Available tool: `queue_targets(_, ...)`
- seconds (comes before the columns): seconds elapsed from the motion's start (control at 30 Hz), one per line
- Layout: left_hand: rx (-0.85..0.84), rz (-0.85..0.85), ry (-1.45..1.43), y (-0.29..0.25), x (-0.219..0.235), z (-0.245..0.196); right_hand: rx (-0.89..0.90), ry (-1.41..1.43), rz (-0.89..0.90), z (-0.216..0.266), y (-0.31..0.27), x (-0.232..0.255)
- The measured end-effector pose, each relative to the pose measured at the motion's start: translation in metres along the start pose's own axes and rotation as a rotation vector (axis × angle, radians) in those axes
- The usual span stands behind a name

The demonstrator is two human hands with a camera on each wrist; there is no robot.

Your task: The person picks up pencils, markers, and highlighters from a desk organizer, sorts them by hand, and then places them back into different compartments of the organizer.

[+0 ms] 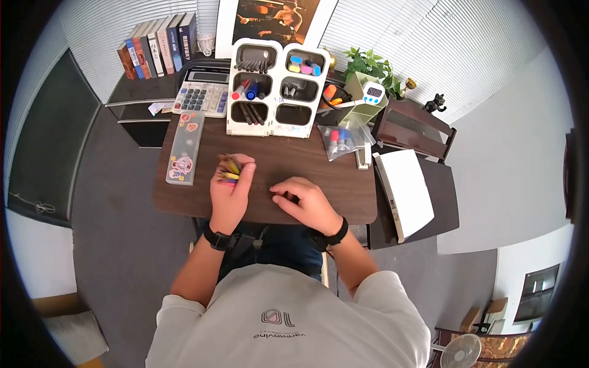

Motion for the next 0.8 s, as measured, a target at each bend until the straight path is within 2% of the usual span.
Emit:
queue_targets(0.03, 0.011, 0.002, -0.008, 0.0, 0.0, 0.002, -0.062, 0.038, -0.021, 0.003, -0.008, -0.001)
queue_targets(0.1, 0.071, 0.202, 0.215, 0.001, -0.01, 0.003, -0.152, 0.109, -0.087, 0.01, -0.021, -0.006)
queue_targets(0.13, 0.128, 0.222, 0.238, 0.002, -0.01, 0.007, -0.222, 0.175, -0.157, 0.01, -0.025, -0.007)
queue_targets(0.27, 0.147, 0.219, 0.198, 0.003, -0.011, 0.015, -0.204, 0.178, -0.302, 0.013, -0.03, -0.019)
queue_targets(0.33, 0.367, 0.19, -0.257, 0.003, -0.01, 0.022, -0.16, 0.148, -0.258, 0.017, -0.022, -0.023)
queue_targets(0.37, 0.366, 0.192, -0.259, 0.003, -0.01, 0.022, -0.16, 0.146, -0.259, 0.016, -0.018, -0.026)
queue_targets(0.43, 0.54, 0.128, -0.738, -0.003, -0.013, 0.034, -0.163, 0.306, -0.229, 0.012, -0.01, -0.036)
queue_targets(0.47, 0.558, 0.124, -0.834, -0.007, -0.011, 0.049, -0.16, 0.306, -0.223, 0.013, -0.006, -0.04)
queue_targets(0.5, 0.555, 0.118, -0.836, -0.008, -0.012, 0.048, -0.166, 0.267, -0.246, 0.015, -0.003, -0.042)
queue_targets(0.57, 0.515, 0.117, -1.017, -0.01, -0.016, 0.043, -0.172, 0.229, -0.263, 0.015, 0.001, -0.043)
queue_targets(0.6, 0.487, 0.18, -1.035, -0.009, -0.015, 0.043, -0.174, 0.2, -0.272, 0.015, 0.001, -0.043)
queue_targets(0.8, 0.519, 0.177, -1.009, -0.01, -0.015, 0.044, -0.172, 0.211, -0.29, 0.016, -0.002, -0.04)
Point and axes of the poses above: each hand's wrist, its own y-axis towards the middle knuckle, its own x-axis out of the back of the hand, z = x × y, the point moved 5 cm from there along y, towards the middle knuckle, and after that the axes turned 9 degrees about z, right-handed, at the moved point
